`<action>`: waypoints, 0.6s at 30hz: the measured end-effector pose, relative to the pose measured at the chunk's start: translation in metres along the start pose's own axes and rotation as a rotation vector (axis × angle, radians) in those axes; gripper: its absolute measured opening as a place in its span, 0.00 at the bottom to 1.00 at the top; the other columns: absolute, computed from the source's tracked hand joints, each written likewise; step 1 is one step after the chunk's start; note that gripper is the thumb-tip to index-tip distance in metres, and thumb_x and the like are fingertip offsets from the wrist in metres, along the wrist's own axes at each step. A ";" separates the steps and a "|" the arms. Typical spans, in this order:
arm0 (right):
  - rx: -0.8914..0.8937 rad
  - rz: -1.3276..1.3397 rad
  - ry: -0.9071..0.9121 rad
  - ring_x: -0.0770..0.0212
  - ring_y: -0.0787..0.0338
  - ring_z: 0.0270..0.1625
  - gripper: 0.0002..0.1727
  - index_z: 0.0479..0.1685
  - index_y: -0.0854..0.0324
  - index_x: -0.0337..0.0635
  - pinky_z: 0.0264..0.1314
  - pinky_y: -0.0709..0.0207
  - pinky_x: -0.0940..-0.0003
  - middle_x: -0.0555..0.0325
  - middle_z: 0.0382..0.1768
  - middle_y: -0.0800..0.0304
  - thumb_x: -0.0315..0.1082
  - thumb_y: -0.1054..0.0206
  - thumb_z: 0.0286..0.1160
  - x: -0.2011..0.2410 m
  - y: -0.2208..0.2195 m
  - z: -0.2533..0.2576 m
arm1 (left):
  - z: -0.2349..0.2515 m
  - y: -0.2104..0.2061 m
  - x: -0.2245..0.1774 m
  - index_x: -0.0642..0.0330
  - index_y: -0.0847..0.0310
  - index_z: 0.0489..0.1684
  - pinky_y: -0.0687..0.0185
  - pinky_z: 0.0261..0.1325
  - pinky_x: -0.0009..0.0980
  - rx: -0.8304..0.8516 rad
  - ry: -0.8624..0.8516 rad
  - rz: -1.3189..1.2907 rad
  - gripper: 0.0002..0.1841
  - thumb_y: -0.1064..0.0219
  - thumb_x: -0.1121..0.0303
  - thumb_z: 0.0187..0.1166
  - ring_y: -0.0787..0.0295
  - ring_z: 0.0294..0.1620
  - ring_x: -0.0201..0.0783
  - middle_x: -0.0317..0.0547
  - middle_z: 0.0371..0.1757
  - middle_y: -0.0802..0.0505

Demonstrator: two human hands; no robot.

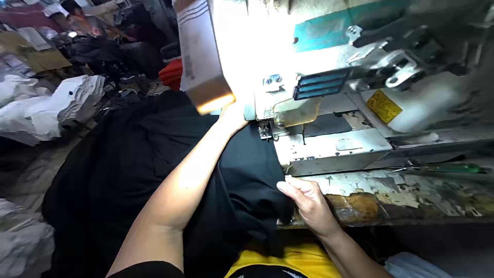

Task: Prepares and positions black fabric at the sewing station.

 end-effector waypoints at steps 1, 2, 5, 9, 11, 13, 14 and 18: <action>-0.016 0.001 -0.004 0.85 0.27 0.24 0.20 0.12 0.25 0.51 0.29 0.33 0.87 0.78 0.17 0.27 0.29 0.41 0.78 0.000 0.000 0.000 | 0.003 0.004 -0.006 0.69 0.13 0.54 0.17 0.59 0.61 -0.051 0.014 -0.043 0.20 0.31 0.59 0.75 0.07 0.55 0.59 0.62 0.49 0.05; -0.030 -0.007 -0.003 0.85 0.27 0.23 0.20 0.12 0.24 0.52 0.29 0.33 0.87 0.78 0.17 0.27 0.29 0.41 0.78 0.000 0.000 0.001 | 0.006 0.008 -0.011 0.70 0.14 0.56 0.18 0.61 0.60 -0.042 0.061 -0.068 0.21 0.29 0.61 0.73 0.08 0.57 0.59 0.63 0.51 0.06; -0.047 -0.220 0.040 0.84 0.27 0.24 0.19 0.15 0.23 0.47 0.31 0.33 0.86 0.75 0.18 0.26 0.31 0.40 0.80 0.003 0.000 -0.001 | 0.007 0.024 -0.030 0.71 0.18 0.64 0.20 0.63 0.65 0.116 0.268 0.017 0.24 0.27 0.64 0.72 0.11 0.62 0.64 0.67 0.59 0.09; -0.122 -0.808 0.278 0.59 0.05 0.47 0.19 0.47 0.07 0.35 0.53 0.14 0.63 0.48 0.45 0.04 0.41 0.36 0.80 0.029 0.009 -0.041 | -0.026 0.076 -0.067 0.71 0.25 0.76 0.31 0.76 0.63 0.104 0.239 0.064 0.25 0.35 0.67 0.82 0.25 0.78 0.65 0.68 0.75 0.19; -0.214 -0.741 0.384 0.72 0.09 0.51 0.21 0.58 0.11 0.37 0.58 0.17 0.78 0.54 0.51 0.05 0.44 0.33 0.78 0.039 0.015 -0.062 | -0.072 0.092 -0.070 0.70 0.12 0.45 0.16 0.59 0.54 -0.161 0.046 -0.109 0.13 0.34 0.66 0.80 0.12 0.57 0.56 0.61 0.52 0.10; -0.221 -0.490 0.446 0.79 0.12 0.56 0.18 0.61 0.15 0.42 0.64 0.19 0.82 0.64 0.54 0.08 0.43 0.30 0.79 0.044 0.009 -0.064 | -0.131 0.097 -0.084 0.61 0.09 0.36 0.12 0.50 0.45 -0.024 -0.093 -0.239 0.14 0.33 0.58 0.80 0.09 0.46 0.45 0.49 0.43 0.07; -0.183 -0.338 0.461 0.78 0.12 0.59 0.18 0.63 0.18 0.46 0.66 0.18 0.79 0.69 0.57 0.09 0.41 0.30 0.78 0.044 -0.003 -0.054 | -0.155 0.096 -0.093 0.60 0.09 0.52 0.15 0.58 0.55 0.242 -0.104 -0.166 0.16 0.34 0.56 0.82 0.09 0.56 0.51 0.52 0.54 0.07; 0.281 0.123 0.354 0.71 0.13 0.66 0.31 0.77 0.32 0.35 0.72 0.18 0.73 0.67 0.68 0.14 0.38 0.29 0.77 0.040 -0.097 -0.010 | -0.208 0.136 -0.111 0.65 0.11 0.50 0.19 0.50 0.64 0.380 -0.135 0.105 0.10 0.31 0.69 0.77 0.08 0.53 0.62 0.60 0.50 0.07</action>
Point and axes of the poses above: each hand's wrist, its own z-axis towards the middle knuckle, its own y-axis out of the back of the hand, x = y × z, the point moved 4 cm from there along z, towards the middle knuckle
